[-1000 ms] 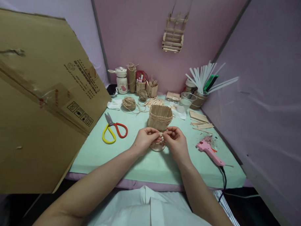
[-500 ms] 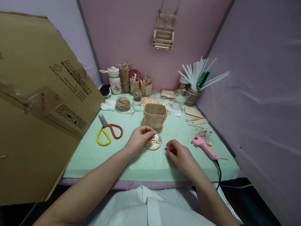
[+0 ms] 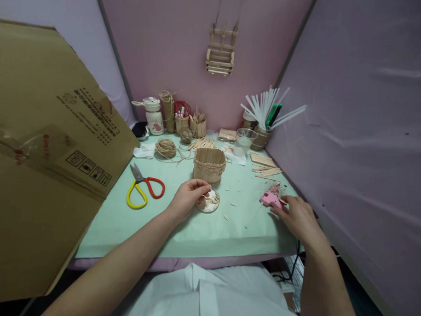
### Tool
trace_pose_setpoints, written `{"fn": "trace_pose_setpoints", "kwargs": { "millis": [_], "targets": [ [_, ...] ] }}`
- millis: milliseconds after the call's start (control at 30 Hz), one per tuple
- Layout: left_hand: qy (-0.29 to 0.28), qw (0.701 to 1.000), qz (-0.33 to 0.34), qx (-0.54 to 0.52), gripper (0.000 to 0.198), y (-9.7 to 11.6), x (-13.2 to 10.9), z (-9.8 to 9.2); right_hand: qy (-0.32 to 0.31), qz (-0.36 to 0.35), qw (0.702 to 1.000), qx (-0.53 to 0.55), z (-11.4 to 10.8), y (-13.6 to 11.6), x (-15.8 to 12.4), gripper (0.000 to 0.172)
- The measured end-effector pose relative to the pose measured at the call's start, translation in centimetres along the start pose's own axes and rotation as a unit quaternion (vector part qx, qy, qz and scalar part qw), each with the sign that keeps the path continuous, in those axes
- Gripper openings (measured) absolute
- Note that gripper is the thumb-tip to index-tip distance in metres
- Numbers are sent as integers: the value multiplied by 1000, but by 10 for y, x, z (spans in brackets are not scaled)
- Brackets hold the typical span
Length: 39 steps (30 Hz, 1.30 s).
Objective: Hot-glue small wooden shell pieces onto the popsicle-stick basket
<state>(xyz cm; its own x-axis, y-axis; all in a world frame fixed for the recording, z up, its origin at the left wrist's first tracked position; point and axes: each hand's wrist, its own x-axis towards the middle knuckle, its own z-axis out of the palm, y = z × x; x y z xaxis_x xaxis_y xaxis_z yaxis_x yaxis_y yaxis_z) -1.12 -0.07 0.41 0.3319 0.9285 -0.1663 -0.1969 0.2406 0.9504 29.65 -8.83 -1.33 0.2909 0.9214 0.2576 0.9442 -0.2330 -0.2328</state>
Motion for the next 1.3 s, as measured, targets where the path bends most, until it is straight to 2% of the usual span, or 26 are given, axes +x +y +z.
{"fn": "trace_pose_setpoints", "kwargs": {
  "millis": [67, 167, 300, 367, 500, 567, 633, 767, 900, 1300],
  "targets": [
    [3, 1000, -3, -6, 29, 0, 0, 1, -22, 3, 1000, -16, 9, 10, 2, 36],
    [6, 1000, -6, -20, 29, 0, 0, 1, -26, 10, 1000, 0, 16, 10, 5, 34],
    [-7, 999, -19, -49, 29, -1, 1, -1, -19, 34, 991, 130, 4, -5, 7, 37],
    [-20, 997, -24, -65, 29, 0, 1, -2, -27, 58, 968, 244, -5, -18, 4, 40],
    [-34, 994, -39, -100, 27, 2, 0, -3, -43, 98, 889, 446, -13, -48, -11, 45],
    [-31, 991, -44, -121, 28, 4, -1, -3, -63, 84, 858, 503, -12, -63, -20, 44],
    [-22, 989, -44, -136, 28, 5, -1, -2, -82, 58, 845, 525, -10, -76, -29, 44],
    [-9, 989, -46, -143, 28, 5, 0, -2, -99, 13, 848, 520, -8, -95, -39, 45],
    [-6, 989, -43, -142, 30, 4, 2, -4, -106, 3, 846, 522, -5, -103, -40, 47],
    [-11, 991, -38, -125, 33, 0, 2, -5, -89, 10, 855, 511, 1, -100, -41, 49]
  ]
}}
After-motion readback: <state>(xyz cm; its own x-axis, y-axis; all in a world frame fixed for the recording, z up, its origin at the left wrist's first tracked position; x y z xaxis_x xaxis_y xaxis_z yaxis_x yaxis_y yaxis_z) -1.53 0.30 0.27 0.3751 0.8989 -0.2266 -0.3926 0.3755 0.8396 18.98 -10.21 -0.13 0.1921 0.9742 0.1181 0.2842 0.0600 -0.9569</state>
